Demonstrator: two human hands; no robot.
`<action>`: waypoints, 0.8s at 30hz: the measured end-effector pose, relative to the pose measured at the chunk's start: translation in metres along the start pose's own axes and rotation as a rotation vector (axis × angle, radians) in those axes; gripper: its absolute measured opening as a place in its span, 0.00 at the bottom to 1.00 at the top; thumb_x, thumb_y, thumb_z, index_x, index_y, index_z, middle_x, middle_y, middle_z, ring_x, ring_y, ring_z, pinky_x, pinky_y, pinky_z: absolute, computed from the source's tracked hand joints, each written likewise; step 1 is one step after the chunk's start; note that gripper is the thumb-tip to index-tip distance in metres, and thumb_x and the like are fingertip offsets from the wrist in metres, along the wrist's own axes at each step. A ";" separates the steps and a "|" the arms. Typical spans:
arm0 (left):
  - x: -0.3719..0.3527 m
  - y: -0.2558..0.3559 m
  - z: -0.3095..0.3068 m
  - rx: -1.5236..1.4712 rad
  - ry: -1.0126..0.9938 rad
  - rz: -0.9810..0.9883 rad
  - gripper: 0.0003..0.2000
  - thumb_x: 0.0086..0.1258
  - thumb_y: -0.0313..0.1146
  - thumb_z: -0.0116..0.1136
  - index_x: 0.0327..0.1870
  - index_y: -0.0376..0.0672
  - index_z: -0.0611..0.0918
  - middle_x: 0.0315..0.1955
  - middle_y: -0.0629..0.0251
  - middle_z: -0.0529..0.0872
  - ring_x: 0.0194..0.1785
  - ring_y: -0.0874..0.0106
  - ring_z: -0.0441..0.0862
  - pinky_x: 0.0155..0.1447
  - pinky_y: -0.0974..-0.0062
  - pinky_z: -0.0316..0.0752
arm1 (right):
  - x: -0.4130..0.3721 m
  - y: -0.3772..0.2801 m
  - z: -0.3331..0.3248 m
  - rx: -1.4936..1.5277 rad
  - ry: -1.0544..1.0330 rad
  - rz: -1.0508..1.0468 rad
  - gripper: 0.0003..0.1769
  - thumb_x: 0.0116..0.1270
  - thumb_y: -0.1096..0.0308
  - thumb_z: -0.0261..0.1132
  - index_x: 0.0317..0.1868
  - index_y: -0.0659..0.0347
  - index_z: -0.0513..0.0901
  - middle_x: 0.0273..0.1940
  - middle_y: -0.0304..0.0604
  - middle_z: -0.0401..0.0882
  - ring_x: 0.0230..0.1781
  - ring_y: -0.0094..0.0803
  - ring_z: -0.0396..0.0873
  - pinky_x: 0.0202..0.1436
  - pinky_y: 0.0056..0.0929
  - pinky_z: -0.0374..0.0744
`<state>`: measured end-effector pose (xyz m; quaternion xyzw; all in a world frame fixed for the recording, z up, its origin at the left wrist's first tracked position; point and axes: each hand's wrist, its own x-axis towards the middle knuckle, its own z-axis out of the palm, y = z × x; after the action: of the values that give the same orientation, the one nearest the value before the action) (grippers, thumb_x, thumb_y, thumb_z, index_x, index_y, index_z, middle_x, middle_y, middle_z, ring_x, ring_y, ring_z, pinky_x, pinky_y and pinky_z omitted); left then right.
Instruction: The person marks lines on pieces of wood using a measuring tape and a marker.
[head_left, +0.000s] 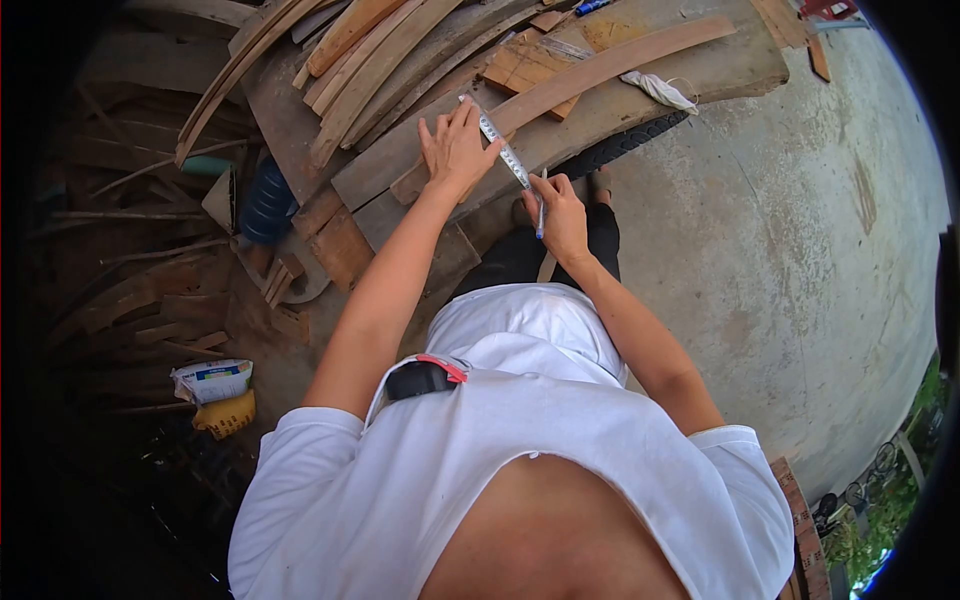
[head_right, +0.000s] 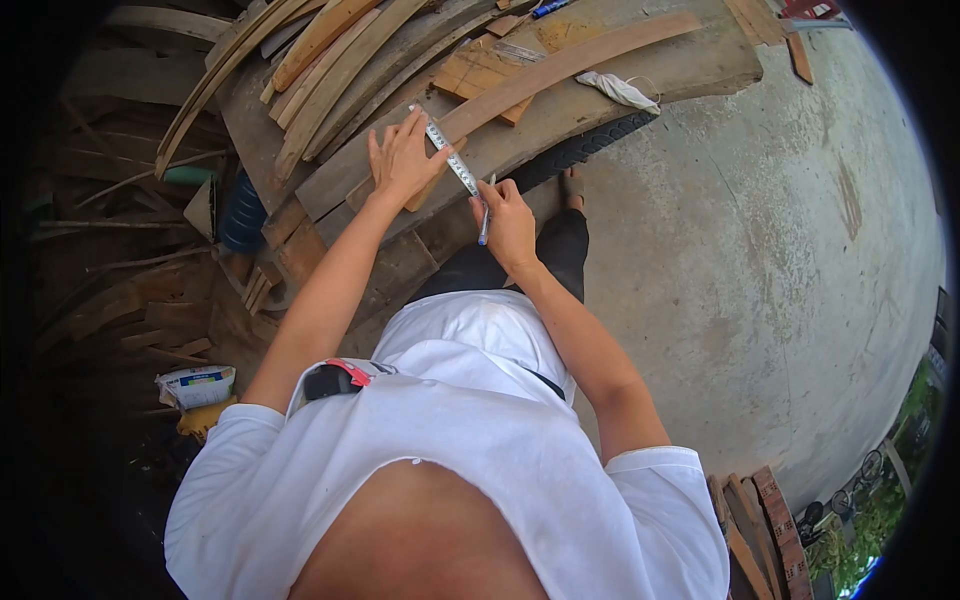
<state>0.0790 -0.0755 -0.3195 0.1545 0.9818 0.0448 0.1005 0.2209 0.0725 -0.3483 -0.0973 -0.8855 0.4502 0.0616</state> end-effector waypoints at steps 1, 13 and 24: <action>0.000 0.000 0.000 0.001 0.001 -0.001 0.37 0.64 0.54 0.66 0.72 0.44 0.74 0.76 0.64 0.70 0.73 0.59 0.70 0.79 0.36 0.48 | 0.001 0.000 -0.001 -0.002 0.003 -0.012 0.16 0.66 0.65 0.72 0.53 0.57 0.87 0.38 0.47 0.80 0.34 0.47 0.84 0.39 0.43 0.82; 0.001 0.001 -0.004 -0.057 -0.050 -0.020 0.40 0.62 0.55 0.68 0.74 0.44 0.73 0.77 0.64 0.68 0.73 0.57 0.70 0.79 0.38 0.51 | 0.001 0.003 -0.002 0.024 -0.002 -0.040 0.16 0.67 0.65 0.71 0.54 0.58 0.86 0.39 0.48 0.80 0.34 0.47 0.84 0.39 0.43 0.82; -0.002 0.004 -0.004 -0.080 -0.051 -0.041 0.43 0.62 0.57 0.69 0.76 0.41 0.69 0.79 0.62 0.64 0.76 0.58 0.67 0.79 0.38 0.52 | 0.001 0.006 -0.002 0.028 -0.019 -0.061 0.16 0.68 0.65 0.70 0.56 0.58 0.85 0.39 0.48 0.79 0.33 0.48 0.83 0.38 0.44 0.82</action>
<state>0.0811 -0.0729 -0.3144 0.1315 0.9793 0.0780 0.1325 0.2213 0.0781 -0.3522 -0.0650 -0.8822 0.4614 0.0683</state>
